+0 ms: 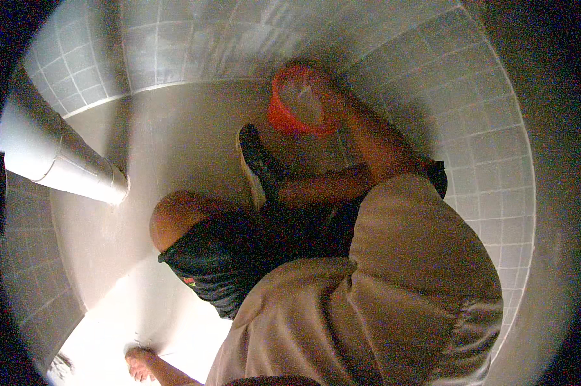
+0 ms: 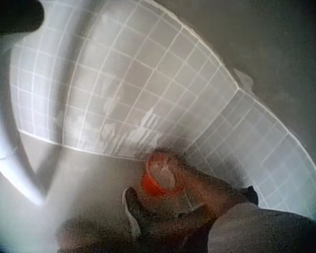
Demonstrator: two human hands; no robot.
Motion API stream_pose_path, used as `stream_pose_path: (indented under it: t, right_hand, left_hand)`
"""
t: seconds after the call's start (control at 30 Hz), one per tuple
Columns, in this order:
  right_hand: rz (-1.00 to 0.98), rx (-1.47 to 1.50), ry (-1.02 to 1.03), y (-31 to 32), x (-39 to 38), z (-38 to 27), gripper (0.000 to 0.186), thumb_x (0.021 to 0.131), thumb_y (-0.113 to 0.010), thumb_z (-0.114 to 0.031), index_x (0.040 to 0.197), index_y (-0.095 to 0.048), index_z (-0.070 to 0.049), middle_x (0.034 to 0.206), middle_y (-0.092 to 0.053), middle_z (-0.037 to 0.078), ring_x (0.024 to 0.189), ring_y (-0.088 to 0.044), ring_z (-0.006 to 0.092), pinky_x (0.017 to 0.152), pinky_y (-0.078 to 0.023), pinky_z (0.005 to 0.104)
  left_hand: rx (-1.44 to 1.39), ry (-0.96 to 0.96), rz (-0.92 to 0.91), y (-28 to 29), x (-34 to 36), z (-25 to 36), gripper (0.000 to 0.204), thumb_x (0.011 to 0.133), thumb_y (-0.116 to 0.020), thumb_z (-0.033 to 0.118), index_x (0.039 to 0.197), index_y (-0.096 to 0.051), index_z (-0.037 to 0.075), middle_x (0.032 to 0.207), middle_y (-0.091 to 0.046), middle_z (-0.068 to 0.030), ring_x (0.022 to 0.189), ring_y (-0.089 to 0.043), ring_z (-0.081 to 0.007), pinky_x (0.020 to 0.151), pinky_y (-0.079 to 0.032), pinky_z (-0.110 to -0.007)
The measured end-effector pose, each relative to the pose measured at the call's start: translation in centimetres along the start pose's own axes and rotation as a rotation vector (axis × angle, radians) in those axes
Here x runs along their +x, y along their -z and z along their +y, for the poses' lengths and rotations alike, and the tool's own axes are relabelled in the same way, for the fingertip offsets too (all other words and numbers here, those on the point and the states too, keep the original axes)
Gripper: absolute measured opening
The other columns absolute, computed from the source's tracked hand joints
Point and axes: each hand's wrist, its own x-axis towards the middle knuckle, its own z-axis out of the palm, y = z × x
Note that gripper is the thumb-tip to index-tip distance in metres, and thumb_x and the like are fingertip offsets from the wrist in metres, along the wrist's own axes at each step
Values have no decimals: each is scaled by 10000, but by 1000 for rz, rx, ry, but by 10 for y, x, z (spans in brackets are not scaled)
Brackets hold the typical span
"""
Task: The person applies white grout to the joints between wall tiles using a sponge, dipping it into a red bucket of water and wiping the tile surfaces while kneeling in a bathroom corner.
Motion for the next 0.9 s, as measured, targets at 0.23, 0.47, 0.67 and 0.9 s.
stream_pose_path:
  t: [0.23, 0.47, 0.67, 0.9]
  right_hand:
    - [-23, 62, 30, 9, 14, 9, 441, 896, -687, -269, 1264, -573, -55, 1085, -651, 115, 775, -641, 240, 758, -569, 414]
    - [-19, 204, -76, 4, 26, 89, 439, 889, -702, -233, 1272, -571, -61, 1084, -650, 118, 708, -633, 222, 725, -580, 375]
    - [13, 170, 235, -46, -52, -26, 410, 893, -662, -134, 1289, -577, -67, 1072, -660, 112, 686, -626, 215, 655, -548, 308]
    - [159, -399, 1531, -179, -75, -214, 246, 913, -627, -131, 1145, -663, -56, 960, -683, 137, 864, -671, 236, 715, -529, 339]
  left_hand:
    - [-26, 58, -13, 8, 0, 2, 496, 841, -441, 372, 1181, -542, 24, 1250, -523, -129, 1210, -456, -299, 957, -370, -583]
    - [34, 37, -167, 63, -27, 24, 575, 878, -348, 374, 1296, -457, -5, 1331, -466, -158, 1284, -407, -269, 1010, -308, -541]
    - [39, 47, -184, 75, -23, 21, 595, 892, -341, 389, 1333, -428, -1, 1491, -368, -176, 1421, -287, -284, 1047, -272, -547]
    - [49, 80, -272, 65, -18, 18, 671, 920, -288, 421, 1472, -308, 39, 1587, -238, -162, 1473, -217, -280, 1078, -237, -536]
